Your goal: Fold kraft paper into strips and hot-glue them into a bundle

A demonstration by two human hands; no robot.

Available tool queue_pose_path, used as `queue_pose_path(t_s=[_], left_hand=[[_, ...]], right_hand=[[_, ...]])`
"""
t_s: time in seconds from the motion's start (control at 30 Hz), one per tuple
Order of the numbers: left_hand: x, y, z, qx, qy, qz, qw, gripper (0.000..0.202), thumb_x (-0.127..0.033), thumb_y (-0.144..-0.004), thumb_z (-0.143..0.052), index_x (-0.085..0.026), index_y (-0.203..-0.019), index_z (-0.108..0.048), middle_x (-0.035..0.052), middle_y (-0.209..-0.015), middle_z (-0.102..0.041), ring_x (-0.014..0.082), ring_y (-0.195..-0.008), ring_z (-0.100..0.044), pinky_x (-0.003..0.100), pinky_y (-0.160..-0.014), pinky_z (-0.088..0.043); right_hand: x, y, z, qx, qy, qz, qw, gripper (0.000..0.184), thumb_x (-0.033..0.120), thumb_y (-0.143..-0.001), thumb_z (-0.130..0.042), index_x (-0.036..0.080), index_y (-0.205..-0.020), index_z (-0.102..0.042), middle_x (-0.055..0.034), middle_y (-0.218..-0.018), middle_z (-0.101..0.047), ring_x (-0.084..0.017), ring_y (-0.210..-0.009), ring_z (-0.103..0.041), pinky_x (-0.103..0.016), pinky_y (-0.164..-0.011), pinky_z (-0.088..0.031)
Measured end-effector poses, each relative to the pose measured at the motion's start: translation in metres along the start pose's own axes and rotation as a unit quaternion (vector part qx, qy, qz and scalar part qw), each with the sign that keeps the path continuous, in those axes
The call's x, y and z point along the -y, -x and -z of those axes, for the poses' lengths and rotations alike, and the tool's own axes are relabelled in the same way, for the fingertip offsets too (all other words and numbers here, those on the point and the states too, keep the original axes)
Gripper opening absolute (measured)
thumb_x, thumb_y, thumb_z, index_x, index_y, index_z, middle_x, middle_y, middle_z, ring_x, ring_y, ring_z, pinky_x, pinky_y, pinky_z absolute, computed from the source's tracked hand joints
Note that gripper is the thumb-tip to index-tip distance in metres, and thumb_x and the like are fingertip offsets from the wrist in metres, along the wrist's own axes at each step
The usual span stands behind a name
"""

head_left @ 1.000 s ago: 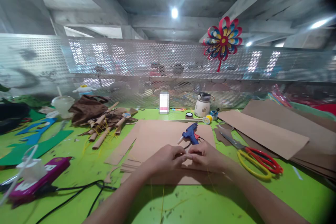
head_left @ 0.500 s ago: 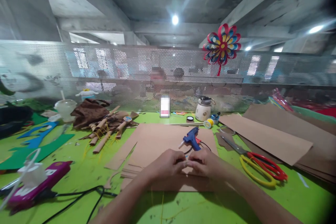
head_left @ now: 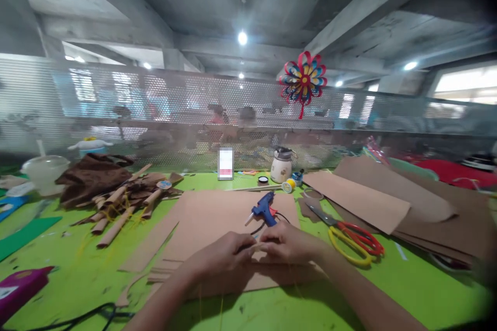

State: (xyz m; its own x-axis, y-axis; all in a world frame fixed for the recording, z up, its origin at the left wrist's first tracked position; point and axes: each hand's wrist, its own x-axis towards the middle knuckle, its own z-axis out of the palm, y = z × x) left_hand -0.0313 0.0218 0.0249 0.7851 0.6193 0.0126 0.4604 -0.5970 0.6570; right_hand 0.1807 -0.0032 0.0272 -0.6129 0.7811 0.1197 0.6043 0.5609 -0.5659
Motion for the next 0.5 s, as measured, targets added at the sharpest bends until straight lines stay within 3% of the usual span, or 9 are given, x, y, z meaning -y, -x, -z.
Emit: queue_pose_path(t_s=[0.17,0.5], left_hand=[[-0.0042,-0.0015,0.0013,0.0,-0.02,0.002,1.0,0.036,-0.042,-0.09,-0.037,-0.017,-0.089,-0.063,0.0035,-0.081,-0.065,0.0153,-0.072,-0.055,0.023,-0.063,-0.036],[-0.003,0.0006,0.0023,0.002,-0.023,0.005,1.0,0.029,-0.031,-0.087,-0.037,-0.015,-0.083,-0.061,0.0015,-0.073,-0.062,0.0132,-0.066,-0.052,0.021,-0.059,-0.035]], right_hand=[[-0.0045,-0.001,-0.0022,-0.006,0.01,0.01,1.0,0.029,0.032,-0.09,-0.043,0.015,-0.09,-0.067,-0.0039,-0.075,-0.066,-0.012,-0.065,-0.056,-0.02,-0.059,-0.042],[-0.0024,-0.0024,-0.0063,0.007,-0.048,-0.007,0.999,0.035,0.042,-0.091,-0.042,0.014,-0.089,-0.063,-0.0029,-0.067,-0.062,-0.011,-0.058,-0.056,-0.018,-0.054,-0.041]])
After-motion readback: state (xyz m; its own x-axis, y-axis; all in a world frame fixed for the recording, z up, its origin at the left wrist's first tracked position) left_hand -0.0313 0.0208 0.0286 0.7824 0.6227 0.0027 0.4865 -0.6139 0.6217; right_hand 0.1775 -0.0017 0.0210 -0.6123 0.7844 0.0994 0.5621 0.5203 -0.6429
